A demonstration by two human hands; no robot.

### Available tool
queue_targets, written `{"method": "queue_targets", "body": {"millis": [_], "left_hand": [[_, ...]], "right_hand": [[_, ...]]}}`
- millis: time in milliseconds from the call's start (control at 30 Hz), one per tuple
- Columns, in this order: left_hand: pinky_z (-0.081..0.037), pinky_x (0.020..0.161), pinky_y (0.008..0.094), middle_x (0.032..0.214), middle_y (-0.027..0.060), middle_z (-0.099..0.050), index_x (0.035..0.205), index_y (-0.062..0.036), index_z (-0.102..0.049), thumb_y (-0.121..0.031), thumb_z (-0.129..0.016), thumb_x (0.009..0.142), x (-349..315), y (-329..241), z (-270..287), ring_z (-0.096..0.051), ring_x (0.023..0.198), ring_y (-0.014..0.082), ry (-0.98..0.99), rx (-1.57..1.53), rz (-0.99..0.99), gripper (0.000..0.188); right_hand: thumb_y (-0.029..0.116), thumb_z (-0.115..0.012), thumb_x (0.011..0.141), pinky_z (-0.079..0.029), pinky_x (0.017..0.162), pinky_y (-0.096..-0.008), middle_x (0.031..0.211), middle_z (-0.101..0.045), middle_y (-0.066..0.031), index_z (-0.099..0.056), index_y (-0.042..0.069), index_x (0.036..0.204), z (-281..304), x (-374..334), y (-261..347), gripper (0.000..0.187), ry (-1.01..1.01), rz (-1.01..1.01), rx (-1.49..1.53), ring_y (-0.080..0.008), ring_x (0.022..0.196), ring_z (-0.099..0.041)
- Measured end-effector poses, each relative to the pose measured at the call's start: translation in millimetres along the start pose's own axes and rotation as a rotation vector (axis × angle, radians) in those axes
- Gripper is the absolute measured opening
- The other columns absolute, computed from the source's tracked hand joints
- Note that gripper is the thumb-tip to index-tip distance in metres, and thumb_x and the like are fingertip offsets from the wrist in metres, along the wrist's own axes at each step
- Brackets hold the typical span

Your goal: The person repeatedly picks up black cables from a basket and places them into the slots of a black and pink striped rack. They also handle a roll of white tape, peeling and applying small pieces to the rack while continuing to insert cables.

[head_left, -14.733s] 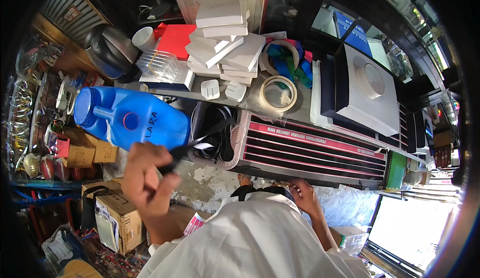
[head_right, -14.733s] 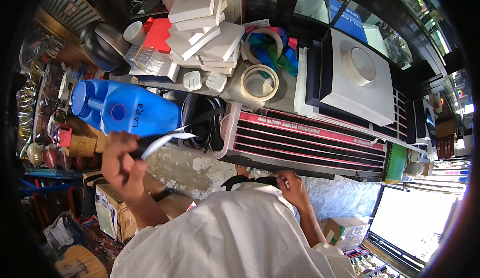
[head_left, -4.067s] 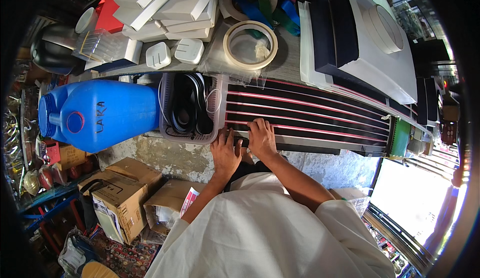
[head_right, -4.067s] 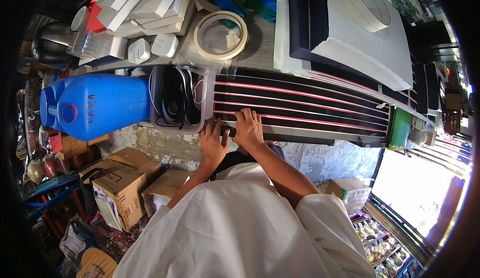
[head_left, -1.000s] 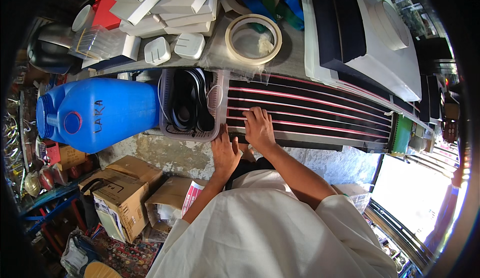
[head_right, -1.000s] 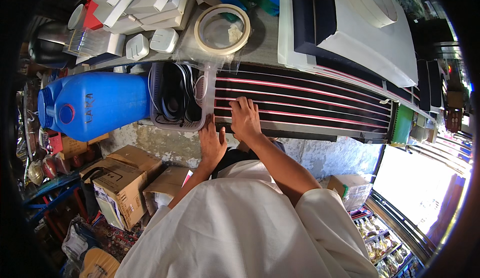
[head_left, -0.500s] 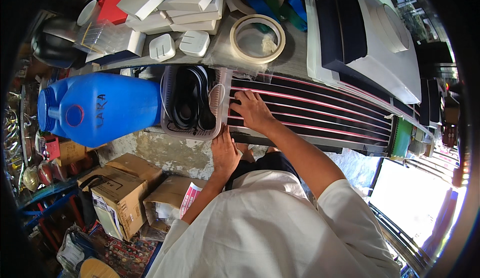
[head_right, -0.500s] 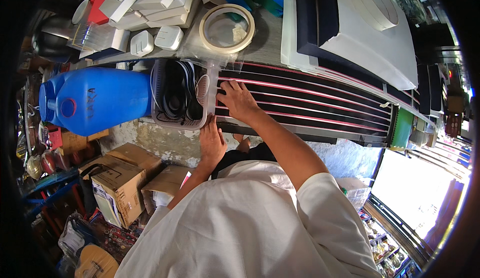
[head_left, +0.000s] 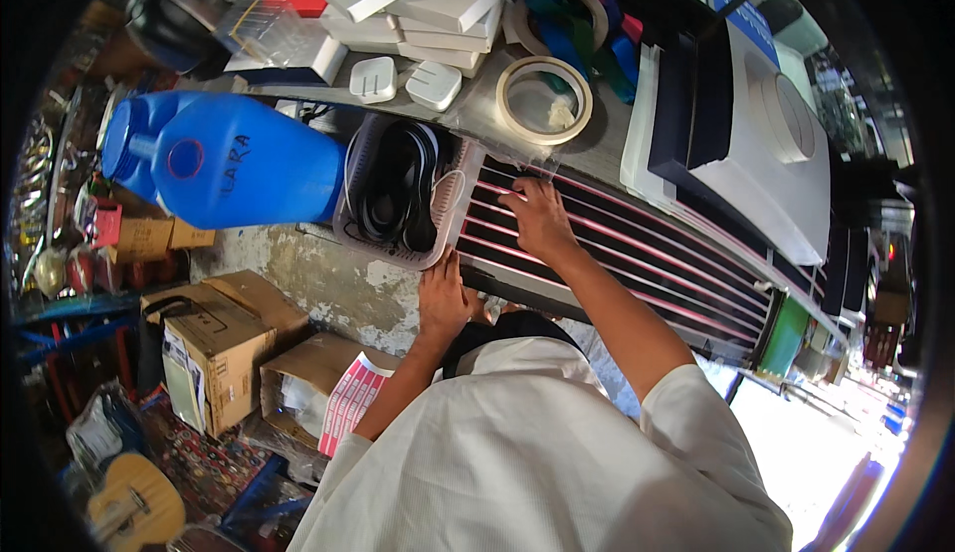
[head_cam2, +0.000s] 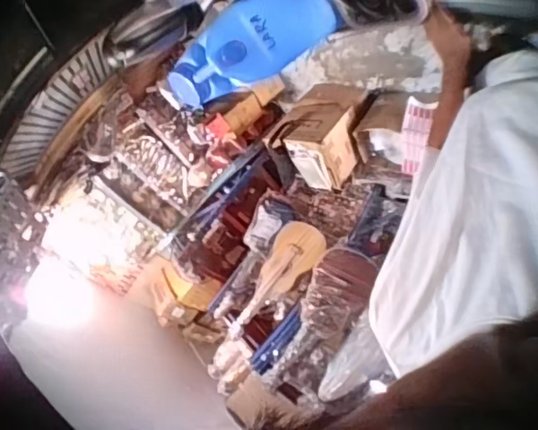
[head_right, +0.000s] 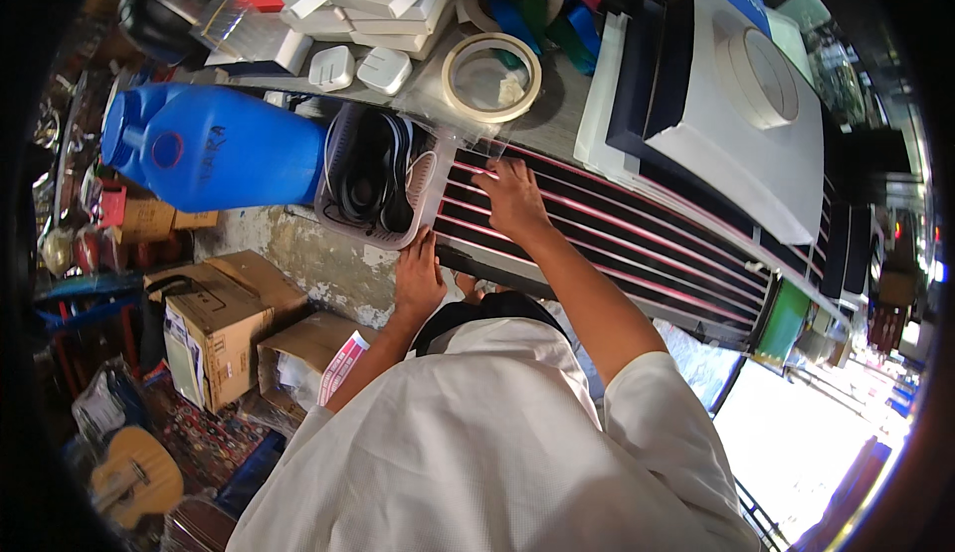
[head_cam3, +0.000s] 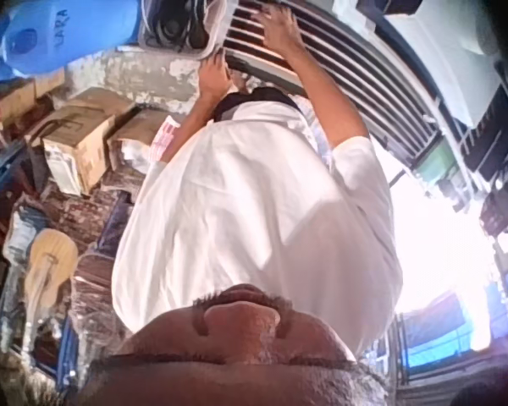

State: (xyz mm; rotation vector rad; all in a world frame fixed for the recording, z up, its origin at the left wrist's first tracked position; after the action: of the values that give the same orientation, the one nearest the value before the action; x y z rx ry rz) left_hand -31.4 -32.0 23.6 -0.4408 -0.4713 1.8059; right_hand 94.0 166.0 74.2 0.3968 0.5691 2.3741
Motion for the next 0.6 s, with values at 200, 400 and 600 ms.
{"method": "queue_targets", "body": {"millis": [200,400,600], "left_hand": [[-0.042,0.128,0.0526,0.165,0.0246,-0.055,0.152,0.0104,-0.058,-0.003,-0.069,0.091,2.5,-2.4,0.3,-0.051,0.152,0.0445,-0.071,0.015,0.062,0.064],[-0.044,0.127,0.0547,0.159,0.0256,-0.056,0.149,0.0089,-0.06,0.002,-0.067,0.093,-0.6,-11.7,-0.6,-0.05,0.15,0.0486,-0.13,-0.018,0.11,0.056],[-0.044,0.124,0.055,0.162,0.02,-0.056,0.152,0.004,-0.059,-0.001,-0.068,0.095,-5.1,-8.4,-2.7,-0.05,0.15,0.0431,-0.171,-0.021,0.151,0.058]], "right_hand": [[0.0,-0.07,0.089,-0.05,0.108,-0.0573,0.131,-0.061,-0.0145,-0.079,0.013,0.119,4.4,-7.0,-5.5,0.033,0.002,0.161,0.046,-0.0418,0.126,-0.058],[0.003,-0.072,0.087,-0.051,0.102,-0.0522,0.122,-0.065,-0.0112,-0.082,0.014,0.111,-14.9,-6.8,19.3,0.028,0.137,0.307,0.072,-0.036,0.122,-0.06],[0.006,-0.072,0.089,-0.051,0.103,-0.0507,0.126,-0.066,-0.0107,-0.082,0.017,0.124,-39.0,21.1,38.2,0.038,0.233,0.379,-0.06,-0.0351,0.125,-0.059]]}}
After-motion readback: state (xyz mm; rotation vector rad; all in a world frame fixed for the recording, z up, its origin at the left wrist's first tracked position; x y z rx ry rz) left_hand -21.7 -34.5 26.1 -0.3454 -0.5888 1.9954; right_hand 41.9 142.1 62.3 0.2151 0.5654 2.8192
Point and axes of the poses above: each hand's wrist, its own x-axis towards the middle knuckle, its own z-axis out of the back of the hand, y = z × x, the point moved 8 cm from there along x, towards the middle knuckle
